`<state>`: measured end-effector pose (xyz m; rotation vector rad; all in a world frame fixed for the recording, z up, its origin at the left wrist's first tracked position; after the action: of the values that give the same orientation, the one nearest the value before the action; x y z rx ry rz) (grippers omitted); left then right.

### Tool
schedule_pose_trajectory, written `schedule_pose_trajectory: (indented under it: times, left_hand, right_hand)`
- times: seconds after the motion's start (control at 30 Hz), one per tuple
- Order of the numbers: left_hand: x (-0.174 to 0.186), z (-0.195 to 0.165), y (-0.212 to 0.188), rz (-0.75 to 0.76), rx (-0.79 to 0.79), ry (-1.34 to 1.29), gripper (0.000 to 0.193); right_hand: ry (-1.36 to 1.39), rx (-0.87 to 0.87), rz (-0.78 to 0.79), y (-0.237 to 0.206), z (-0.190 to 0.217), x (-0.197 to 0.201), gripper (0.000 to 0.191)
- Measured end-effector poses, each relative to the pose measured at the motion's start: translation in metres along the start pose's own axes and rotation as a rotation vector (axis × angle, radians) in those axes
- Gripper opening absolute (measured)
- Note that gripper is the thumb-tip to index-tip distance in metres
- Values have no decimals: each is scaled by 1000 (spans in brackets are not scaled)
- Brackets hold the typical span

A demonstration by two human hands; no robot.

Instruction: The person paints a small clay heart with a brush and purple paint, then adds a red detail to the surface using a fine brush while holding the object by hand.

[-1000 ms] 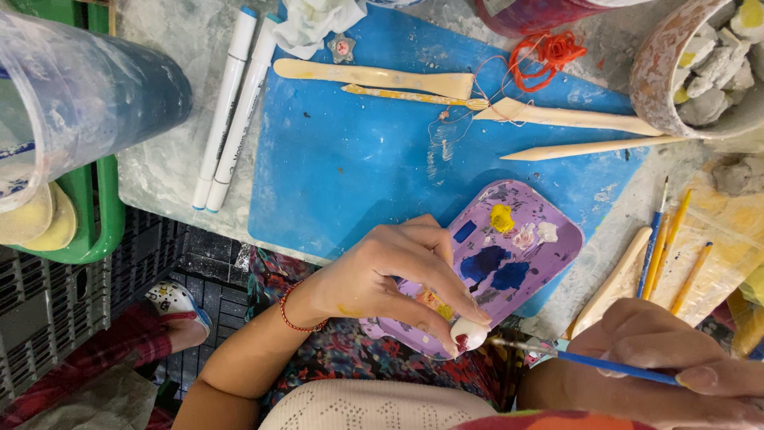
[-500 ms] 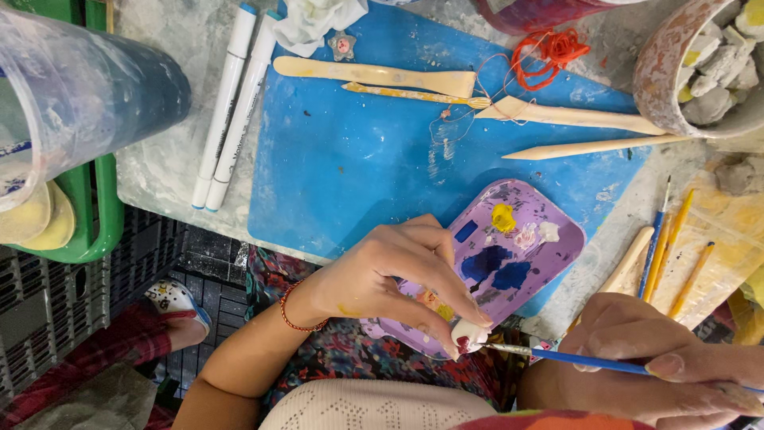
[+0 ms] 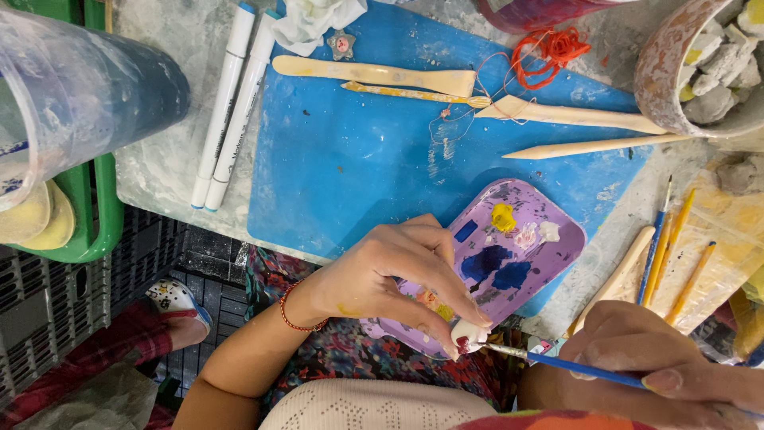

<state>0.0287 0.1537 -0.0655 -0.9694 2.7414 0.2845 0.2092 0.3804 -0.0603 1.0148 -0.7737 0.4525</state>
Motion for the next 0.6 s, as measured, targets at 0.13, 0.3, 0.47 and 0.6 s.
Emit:
schedule_pose_trajectory:
  times: [0.13, 0.3, 0.47, 0.6]
  left_hand:
    - [0, 0, 0, -4, 6, -4, 38]
    - [0, 2, -1, -4, 31, -7, 35]
    - [0, 3, -1, -6, 22, -10, 32]
    - [0, 3, -1, -13, 15, -17, 31]
  right_hand:
    - [-6, 3, -2, 0, 0, 1, 56]
    - [-8, 4, -6, 0, -1, 1, 57]
    - [-25, 9, -15, 0, -1, 2, 59]
    - [-65, 25, -16, 0, 2, 3, 60]
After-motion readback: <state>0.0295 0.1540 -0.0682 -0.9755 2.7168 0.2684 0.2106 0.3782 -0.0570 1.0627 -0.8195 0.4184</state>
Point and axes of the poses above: each hand's wrist, its own y-axis towards the middle knuckle, its own x-axis out of the back of the hand, z = x × y, the point moved 9 cm from there along y, towards the middle knuckle, and after that the axes turned 5 degrees about -z, right-handed, at the moved point
